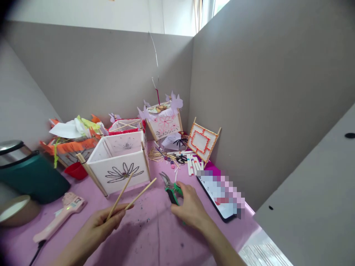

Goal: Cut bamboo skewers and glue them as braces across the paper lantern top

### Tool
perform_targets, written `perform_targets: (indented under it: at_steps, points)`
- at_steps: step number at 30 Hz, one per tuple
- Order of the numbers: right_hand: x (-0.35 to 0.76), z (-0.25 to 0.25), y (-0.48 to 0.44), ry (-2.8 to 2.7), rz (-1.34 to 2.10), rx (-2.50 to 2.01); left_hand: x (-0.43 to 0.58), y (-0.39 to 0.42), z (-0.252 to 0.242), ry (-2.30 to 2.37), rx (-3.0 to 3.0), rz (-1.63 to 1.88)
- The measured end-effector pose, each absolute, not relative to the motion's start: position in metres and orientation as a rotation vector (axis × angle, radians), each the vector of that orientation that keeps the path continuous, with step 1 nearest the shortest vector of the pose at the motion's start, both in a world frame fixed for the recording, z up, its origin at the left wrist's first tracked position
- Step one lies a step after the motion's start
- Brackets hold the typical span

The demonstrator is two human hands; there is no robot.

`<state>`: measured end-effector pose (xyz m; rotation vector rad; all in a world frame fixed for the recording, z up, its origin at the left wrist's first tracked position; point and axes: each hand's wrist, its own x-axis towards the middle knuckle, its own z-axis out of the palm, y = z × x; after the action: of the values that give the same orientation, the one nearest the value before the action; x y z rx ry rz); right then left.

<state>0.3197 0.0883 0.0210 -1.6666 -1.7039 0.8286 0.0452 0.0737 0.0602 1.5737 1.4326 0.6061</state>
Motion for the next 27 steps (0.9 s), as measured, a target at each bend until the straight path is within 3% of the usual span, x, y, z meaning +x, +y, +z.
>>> perform_targets:
  at_steps: [3,5,27]
  points:
    - [0.33,0.031,0.081,-1.497,1.201,-1.23,0.042,0.073,0.06,1.479,1.539,0.648]
    - [0.33,0.036,0.071,-1.466,1.22,-1.116,0.042,0.073,0.059,1.492,1.535,0.663]
    - [0.301,0.033,0.06,-1.314,1.5,-1.083,0.04,0.085,0.038,1.561,1.763,0.723]
